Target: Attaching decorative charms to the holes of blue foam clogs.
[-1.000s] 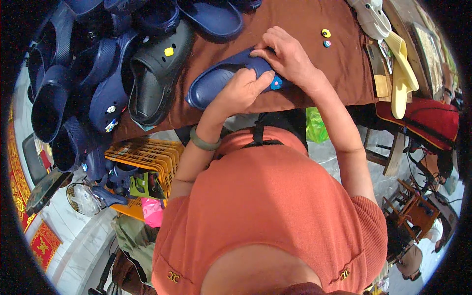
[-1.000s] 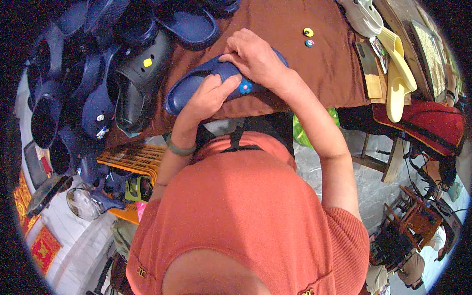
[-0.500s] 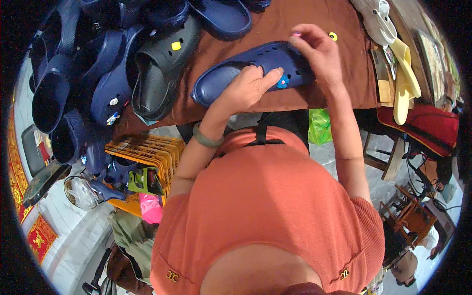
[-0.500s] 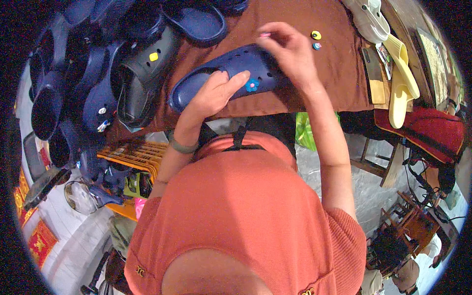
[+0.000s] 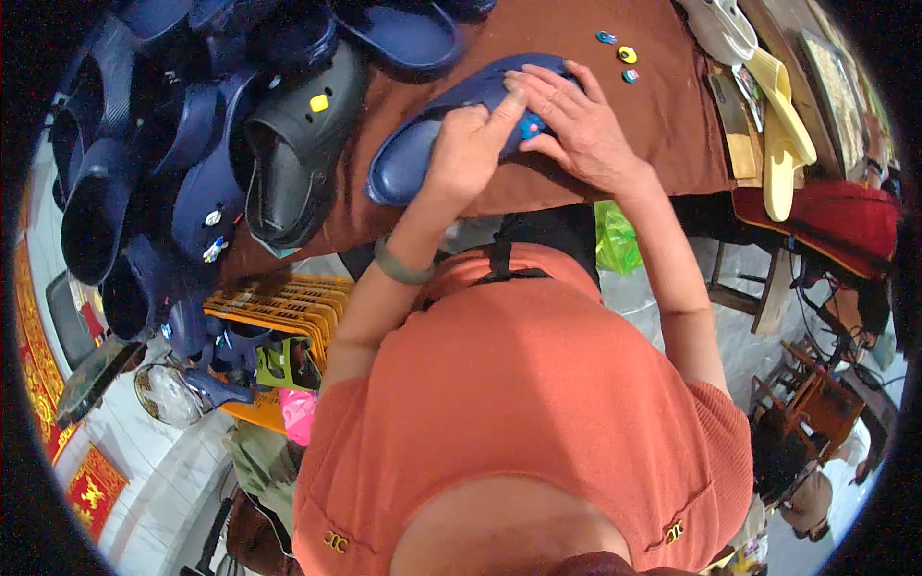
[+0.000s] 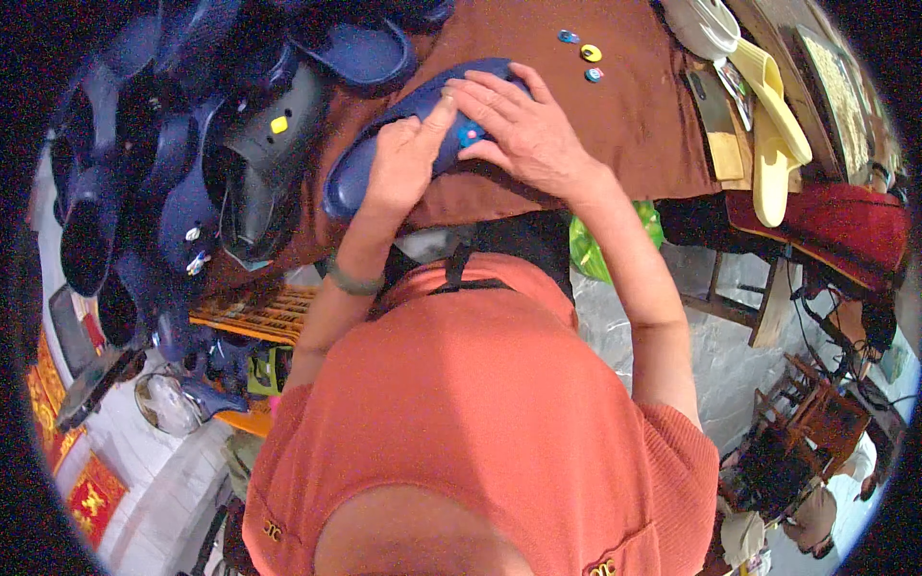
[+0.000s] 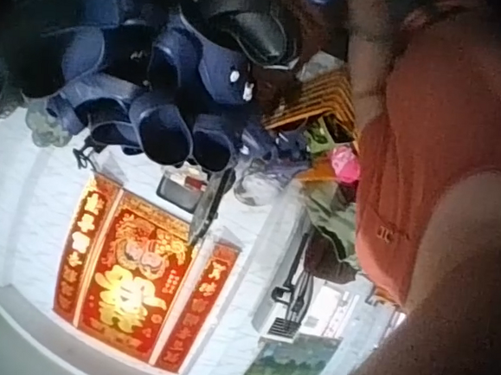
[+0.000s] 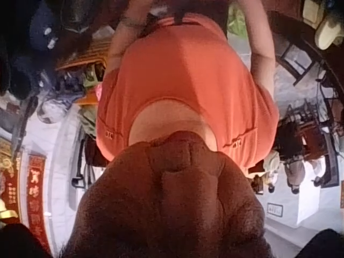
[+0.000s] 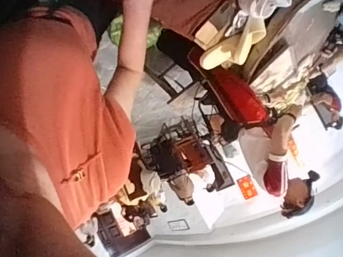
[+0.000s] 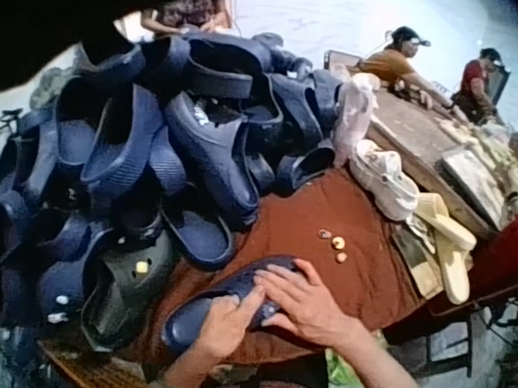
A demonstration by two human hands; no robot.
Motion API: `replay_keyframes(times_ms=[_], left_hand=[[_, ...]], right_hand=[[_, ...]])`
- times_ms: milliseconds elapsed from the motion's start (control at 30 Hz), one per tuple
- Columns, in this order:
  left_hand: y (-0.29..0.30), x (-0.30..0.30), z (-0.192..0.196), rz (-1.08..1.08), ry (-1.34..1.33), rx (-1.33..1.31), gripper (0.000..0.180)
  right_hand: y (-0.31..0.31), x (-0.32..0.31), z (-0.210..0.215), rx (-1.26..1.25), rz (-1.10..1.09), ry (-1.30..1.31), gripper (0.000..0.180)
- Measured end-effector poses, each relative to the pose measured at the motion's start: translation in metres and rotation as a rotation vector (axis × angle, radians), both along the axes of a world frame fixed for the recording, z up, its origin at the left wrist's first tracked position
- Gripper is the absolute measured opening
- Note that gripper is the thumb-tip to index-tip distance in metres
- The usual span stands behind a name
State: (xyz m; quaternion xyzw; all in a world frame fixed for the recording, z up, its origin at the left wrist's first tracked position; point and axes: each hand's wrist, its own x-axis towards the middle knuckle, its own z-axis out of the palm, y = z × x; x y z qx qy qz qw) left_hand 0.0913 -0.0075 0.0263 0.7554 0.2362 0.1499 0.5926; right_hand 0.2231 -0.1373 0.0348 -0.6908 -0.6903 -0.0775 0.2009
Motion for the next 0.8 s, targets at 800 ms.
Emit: replay_keyframes(times_ms=[800], left_hand=[[-0.001, 0.003, 0.002, 0.084, 0.017, -0.092, 0.047]], right_hand=[[0.007, -0.032, -0.028, 0.529, -0.054, 0.214, 0.022]])
